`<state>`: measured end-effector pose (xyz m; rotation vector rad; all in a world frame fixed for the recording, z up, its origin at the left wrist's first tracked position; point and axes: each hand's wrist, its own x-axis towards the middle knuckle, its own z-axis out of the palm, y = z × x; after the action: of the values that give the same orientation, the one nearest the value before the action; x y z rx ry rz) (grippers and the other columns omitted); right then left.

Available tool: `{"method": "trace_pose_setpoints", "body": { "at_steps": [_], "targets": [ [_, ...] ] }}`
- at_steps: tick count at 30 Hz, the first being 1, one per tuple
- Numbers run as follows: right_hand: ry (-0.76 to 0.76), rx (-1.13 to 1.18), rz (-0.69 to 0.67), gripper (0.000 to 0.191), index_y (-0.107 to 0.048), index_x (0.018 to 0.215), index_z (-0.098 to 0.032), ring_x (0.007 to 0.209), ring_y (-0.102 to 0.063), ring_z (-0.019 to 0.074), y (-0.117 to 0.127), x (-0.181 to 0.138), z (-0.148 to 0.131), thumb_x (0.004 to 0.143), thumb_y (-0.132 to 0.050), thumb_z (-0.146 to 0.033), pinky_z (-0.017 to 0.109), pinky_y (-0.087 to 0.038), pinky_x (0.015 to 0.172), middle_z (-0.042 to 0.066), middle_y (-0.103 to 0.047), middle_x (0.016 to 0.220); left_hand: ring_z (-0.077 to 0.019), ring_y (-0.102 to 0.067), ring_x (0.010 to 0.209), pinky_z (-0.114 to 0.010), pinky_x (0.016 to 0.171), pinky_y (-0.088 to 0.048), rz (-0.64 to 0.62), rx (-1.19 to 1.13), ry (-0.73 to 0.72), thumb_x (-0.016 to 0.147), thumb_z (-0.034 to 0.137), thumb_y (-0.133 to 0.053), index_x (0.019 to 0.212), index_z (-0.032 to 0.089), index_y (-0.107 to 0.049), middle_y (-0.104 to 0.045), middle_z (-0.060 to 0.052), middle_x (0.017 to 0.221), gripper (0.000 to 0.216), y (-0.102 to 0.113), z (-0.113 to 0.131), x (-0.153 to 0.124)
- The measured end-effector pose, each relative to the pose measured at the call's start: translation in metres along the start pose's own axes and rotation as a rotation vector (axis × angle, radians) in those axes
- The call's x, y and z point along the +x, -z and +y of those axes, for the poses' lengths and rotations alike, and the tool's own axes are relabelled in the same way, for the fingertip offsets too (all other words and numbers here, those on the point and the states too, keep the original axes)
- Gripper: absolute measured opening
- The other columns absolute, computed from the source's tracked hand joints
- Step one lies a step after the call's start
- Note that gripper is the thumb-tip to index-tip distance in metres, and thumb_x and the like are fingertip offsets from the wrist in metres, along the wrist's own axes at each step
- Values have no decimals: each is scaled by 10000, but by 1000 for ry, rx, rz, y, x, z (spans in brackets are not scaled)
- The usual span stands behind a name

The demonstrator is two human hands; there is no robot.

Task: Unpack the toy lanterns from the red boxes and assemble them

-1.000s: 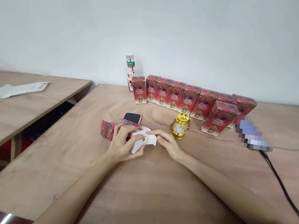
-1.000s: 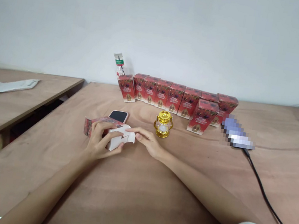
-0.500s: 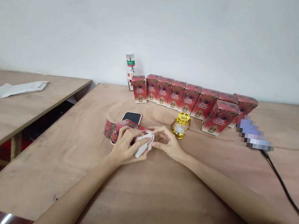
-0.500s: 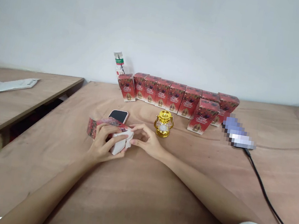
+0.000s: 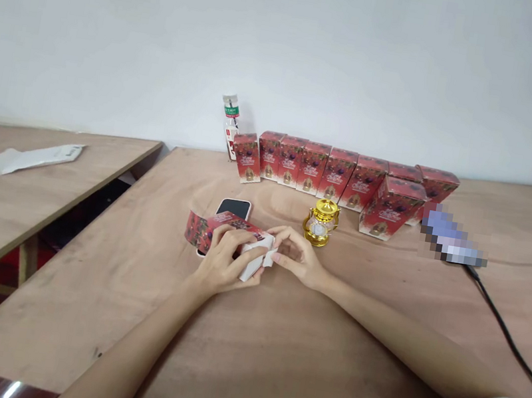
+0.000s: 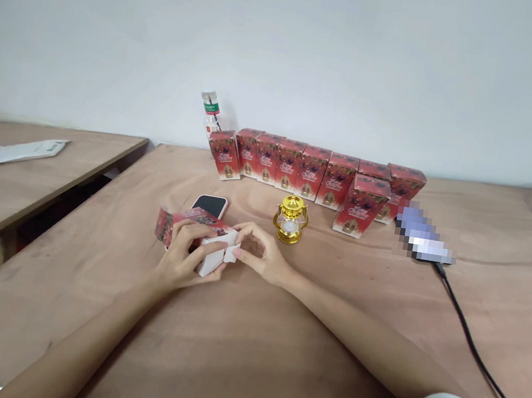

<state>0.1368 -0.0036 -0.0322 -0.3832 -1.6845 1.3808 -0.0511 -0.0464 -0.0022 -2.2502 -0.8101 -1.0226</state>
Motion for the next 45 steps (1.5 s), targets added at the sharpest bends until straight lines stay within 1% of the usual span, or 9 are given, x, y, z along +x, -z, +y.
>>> {"method": "trace_pose_setpoints", "body": {
  "at_steps": [8,11,15,18,23,28,32,38,45],
  "targets": [
    [-26,-6,62,288,-476,839,-209,918,-572,142,-2,1,2,787,-645,-437,289,-492,772,54,-567,1020,-189,-579,838,-361,779,-426,-17,15,23,713,250,-662,1010,201,-566,-579,-86,922,316,-2,0,-2],
    [-37,-32,75,304,-477,856,-212,878,-578,135,-3,1,3,778,-650,-449,288,-497,757,47,-569,1006,-191,-582,847,-370,795,-417,-31,36,10,725,262,-653,1018,217,-569,-593,-79,925,309,-3,-1,-3],
    [-50,-51,95,307,-480,903,-215,850,-588,129,-5,1,4,777,-654,-434,289,-503,753,36,-572,990,-192,-586,844,-366,788,-421,-27,59,-20,727,252,-654,1021,206,-558,-596,-81,918,312,-4,-1,-4],
    [-57,-48,105,324,-474,942,-221,834,-595,128,-6,0,5,775,-661,-426,291,-506,746,29,-578,970,-193,-587,848,-369,795,-415,-27,57,-13,729,252,-651,1023,211,-561,-597,-79,915,310,-4,-2,-4],
    [-81,-60,111,353,-467,947,-224,801,-589,113,-3,2,9,759,-678,-435,270,-495,725,10,-584,921,-197,-578,858,-376,809,-404,-27,44,19,720,256,-657,1036,221,-565,-597,-81,934,330,-2,-2,-4],
    [-94,-51,73,348,-484,1006,-220,836,-606,120,-2,3,11,781,-663,-418,262,-490,714,28,-617,972,-189,-576,831,-369,784,-420,-14,46,47,714,265,-669,1040,224,-536,-574,-81,950,355,-1,-2,-4],
    [-102,-84,42,345,-495,1063,-227,871,-613,132,-2,2,11,808,-630,-415,281,-499,757,27,-632,979,-186,-568,832,-354,751,-433,9,28,45,704,262,-688,1015,220,-533,-560,-83,956,350,-2,-2,-4],
    [-124,-150,-25,478,-493,1188,-229,916,-609,146,0,2,11,782,-659,-421,312,-499,820,45,-615,1110,-184,-561,845,-354,752,-447,32,-21,-18,697,235,-703,1027,229,-536,-552,-68,927,370,-3,4,-1],
    [-158,-90,-73,496,-526,1179,-218,950,-607,160,1,3,14,763,-668,-449,317,-494,851,40,-625,1089,-185,-566,850,-358,762,-445,64,-34,-23,691,256,-710,1018,233,-528,-557,-63,932,375,-2,4,-2]
  ]
}}
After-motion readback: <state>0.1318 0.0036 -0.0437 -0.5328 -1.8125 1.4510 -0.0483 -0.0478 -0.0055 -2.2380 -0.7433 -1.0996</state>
